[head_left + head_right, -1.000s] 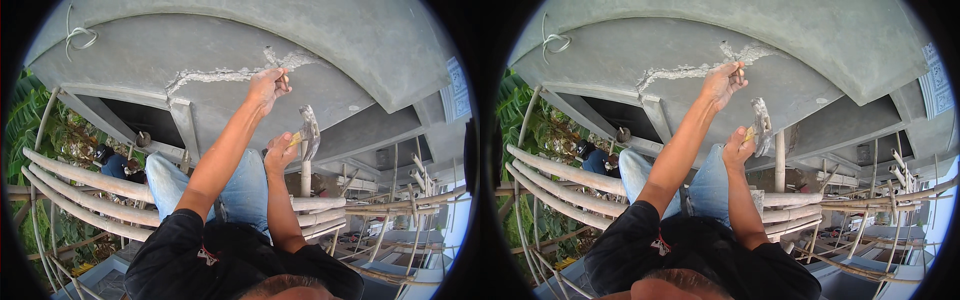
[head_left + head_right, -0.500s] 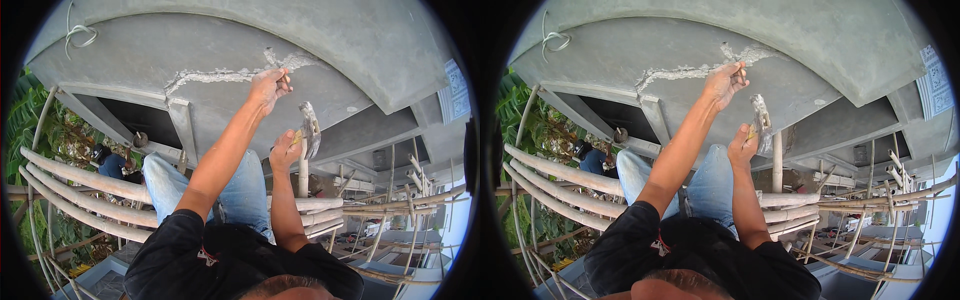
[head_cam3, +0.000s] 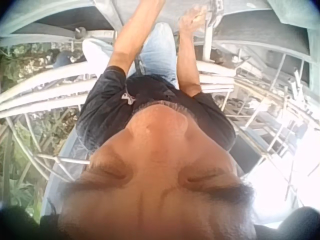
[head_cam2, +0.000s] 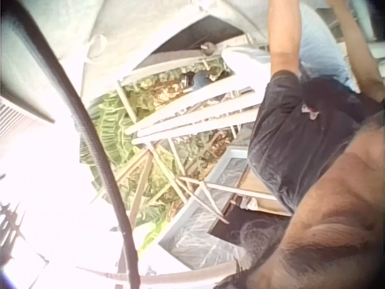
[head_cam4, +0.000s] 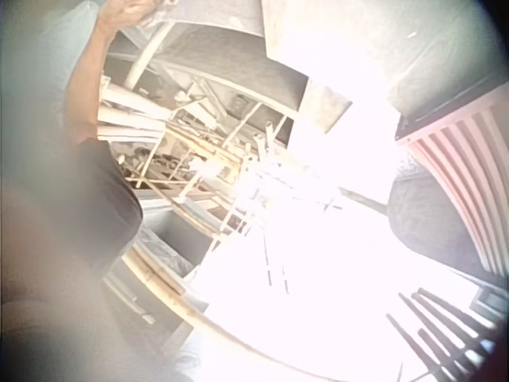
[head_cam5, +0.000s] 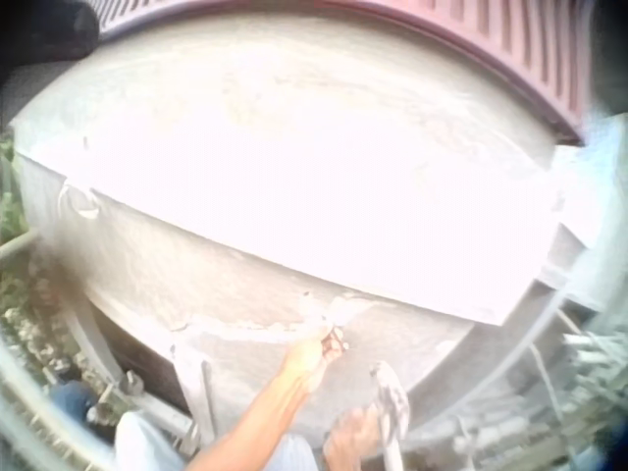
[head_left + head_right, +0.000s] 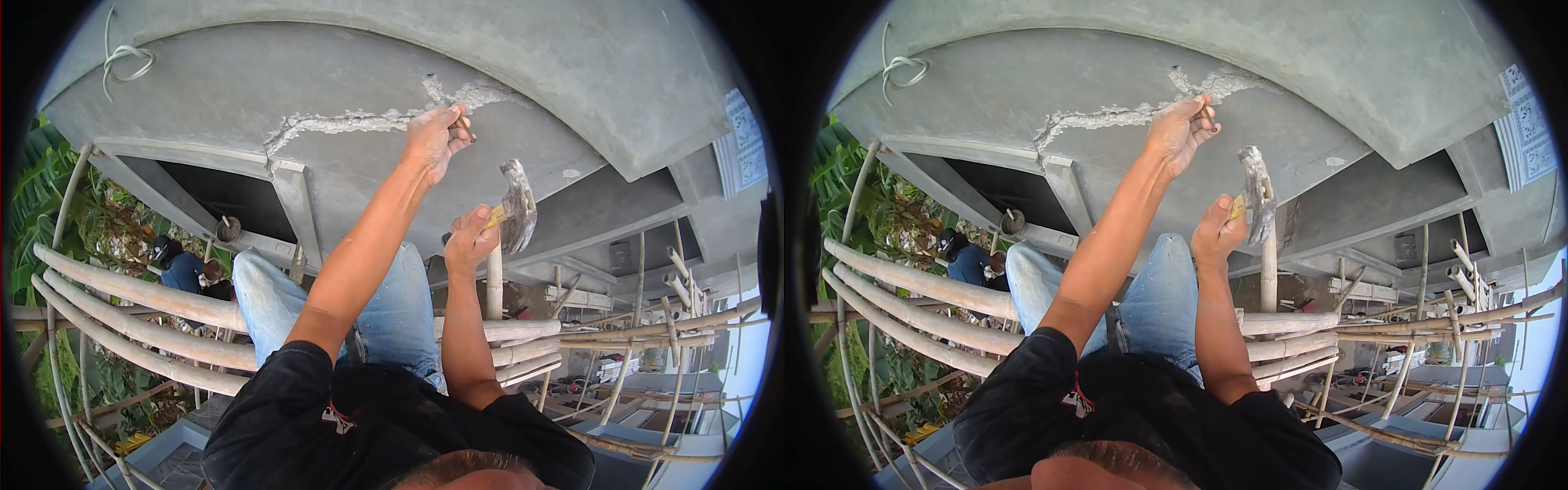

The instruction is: The person uses a hammer and a small metal tool to chip away loose material from a horizontal crack in a concrete wall while perched on bamboo scaffolding.

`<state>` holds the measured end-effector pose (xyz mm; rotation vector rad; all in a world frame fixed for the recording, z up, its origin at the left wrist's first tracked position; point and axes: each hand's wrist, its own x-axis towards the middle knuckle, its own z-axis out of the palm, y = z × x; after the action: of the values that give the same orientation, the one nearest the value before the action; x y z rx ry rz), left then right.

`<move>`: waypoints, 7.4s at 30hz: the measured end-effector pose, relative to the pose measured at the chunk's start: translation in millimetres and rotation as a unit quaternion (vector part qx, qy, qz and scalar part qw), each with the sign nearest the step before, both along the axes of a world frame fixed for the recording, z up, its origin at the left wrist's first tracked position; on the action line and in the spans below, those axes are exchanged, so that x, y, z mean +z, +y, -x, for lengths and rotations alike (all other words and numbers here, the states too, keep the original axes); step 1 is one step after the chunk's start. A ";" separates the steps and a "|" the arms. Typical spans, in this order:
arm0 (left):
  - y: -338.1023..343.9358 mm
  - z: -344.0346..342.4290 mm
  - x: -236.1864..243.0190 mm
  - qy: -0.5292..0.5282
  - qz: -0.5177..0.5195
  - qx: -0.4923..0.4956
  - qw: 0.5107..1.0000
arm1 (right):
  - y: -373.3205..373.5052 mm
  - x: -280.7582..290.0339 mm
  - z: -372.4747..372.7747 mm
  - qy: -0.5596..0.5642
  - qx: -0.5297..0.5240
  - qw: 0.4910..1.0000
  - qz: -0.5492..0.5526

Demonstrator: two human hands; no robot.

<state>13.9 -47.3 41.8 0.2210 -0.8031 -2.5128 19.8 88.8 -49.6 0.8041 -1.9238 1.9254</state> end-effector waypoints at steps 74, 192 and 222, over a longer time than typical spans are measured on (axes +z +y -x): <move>21.4 -113.1 -82.7 -0.003 0.501 0.491 0.712 | 77.4 19.8 -79.6 -0.115 0.073 0.977 -0.162; -76.6 3.8 -33.4 0.234 0.791 0.377 0.421 | 1.2 -17.4 -7.6 0.246 -0.138 0.943 -0.174; -72.6 7.2 -24.8 0.210 0.777 0.407 0.433 | 0.7 -34.6 10.2 0.099 -0.103 0.976 -0.162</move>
<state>6.6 -119.9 17.1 -0.5287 -1.7527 -0.2014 9.6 89.5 -84.2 0.8096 -2.1297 1.3789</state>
